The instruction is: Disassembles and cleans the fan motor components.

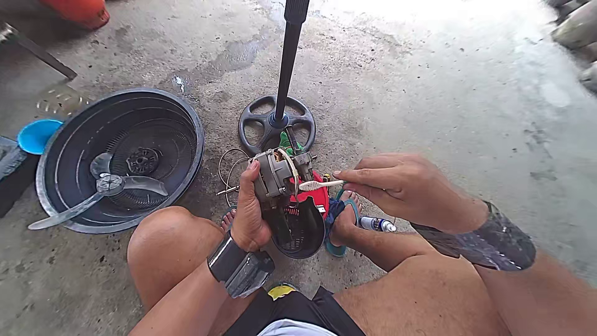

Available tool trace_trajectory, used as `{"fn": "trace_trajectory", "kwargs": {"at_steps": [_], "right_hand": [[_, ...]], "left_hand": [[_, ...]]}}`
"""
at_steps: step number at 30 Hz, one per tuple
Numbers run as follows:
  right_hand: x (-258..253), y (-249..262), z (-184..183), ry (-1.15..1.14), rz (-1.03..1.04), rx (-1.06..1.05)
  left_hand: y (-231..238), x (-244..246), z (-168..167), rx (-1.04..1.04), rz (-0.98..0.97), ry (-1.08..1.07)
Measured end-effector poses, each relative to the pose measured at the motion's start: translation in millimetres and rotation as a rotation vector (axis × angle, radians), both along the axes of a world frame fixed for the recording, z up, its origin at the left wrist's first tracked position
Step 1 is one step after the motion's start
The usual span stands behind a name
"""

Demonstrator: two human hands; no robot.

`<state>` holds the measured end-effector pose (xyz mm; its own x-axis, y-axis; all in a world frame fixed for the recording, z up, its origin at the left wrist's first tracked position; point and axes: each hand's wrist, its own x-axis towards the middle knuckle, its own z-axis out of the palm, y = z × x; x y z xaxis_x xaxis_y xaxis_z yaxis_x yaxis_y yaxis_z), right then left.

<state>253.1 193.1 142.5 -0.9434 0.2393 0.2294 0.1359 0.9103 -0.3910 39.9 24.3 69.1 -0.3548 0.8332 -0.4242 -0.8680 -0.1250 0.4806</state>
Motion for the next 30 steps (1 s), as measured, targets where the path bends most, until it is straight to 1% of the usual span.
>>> {"fn": "trace_trajectory", "kwargs": {"at_steps": [3, 5, 7, 9, 11, 12, 14, 16, 17, 20, 22, 24, 26, 28, 30], "right_hand": [[3.8, 15.7, -0.7, -0.112, 0.025, -0.008], [10.0, 24.6, 4.1, -0.085, 0.048, -0.045], [6.6, 18.2, 0.1, -0.027, 0.108, -0.090], [0.3, 12.9, -11.2, -0.089, 0.148, -0.079], [7.6, 27.6, -15.2, -0.182, 0.095, -0.011], [15.0, 39.1, -11.2, -0.191, 0.052, 0.000], [25.6, 51.9, 0.1, -0.107, 0.008, -0.091], [25.2, 42.6, 6.1, -0.019, 0.061, -0.203], [21.4, 34.2, 7.1, -0.003, 0.103, -0.209], [7.8, 20.6, 5.2, -0.016, 0.153, -0.082], [9.3, 36.0, 6.5, -0.013, 0.122, -0.012], [23.0, 60.4, 11.5, 0.004, 0.034, 0.043], [29.6, 63.6, 18.6, 0.074, 0.012, -0.043], [19.5, 40.9, 24.7, 0.114, 0.083, -0.123], [8.4, 20.9, 20.6, 0.090, 0.160, -0.095]], "left_hand": [[-1.4, 1.6, 0.4, 0.012, -0.002, 0.046], [-2.1, -0.4, -0.3, 0.040, -0.008, 0.060], [-4.2, -0.3, -1.5, 0.056, -0.013, 0.071], [-5.3, 0.5, -1.8, 0.077, -0.026, 0.074], [-7.6, 0.2, 1.0, 0.114, -0.044, 0.036], [-8.7, -0.2, 3.0, 0.133, -0.049, 0.023], [-9.9, -2.4, 4.2, 0.168, -0.059, 0.036], [-11.0, -2.8, 3.8, 0.172, -0.063, 0.042], [-10.3, -2.7, 4.2, 0.161, -0.063, 0.039], [-7.4, -0.8, 1.7, 0.147, -0.093, 0.009], [-7.4, 0.1, -0.9, 0.161, -0.130, -0.024], [-8.8, 2.0, -0.6, 0.167, -0.160, -0.042], [-9.6, 3.9, -0.5, 0.177, -0.175, -0.025], [-9.4, 5.9, -1.6, 0.165, -0.176, 0.035], [-8.9, 7.9, -2.3, 0.121, -0.193, 0.117]]}}
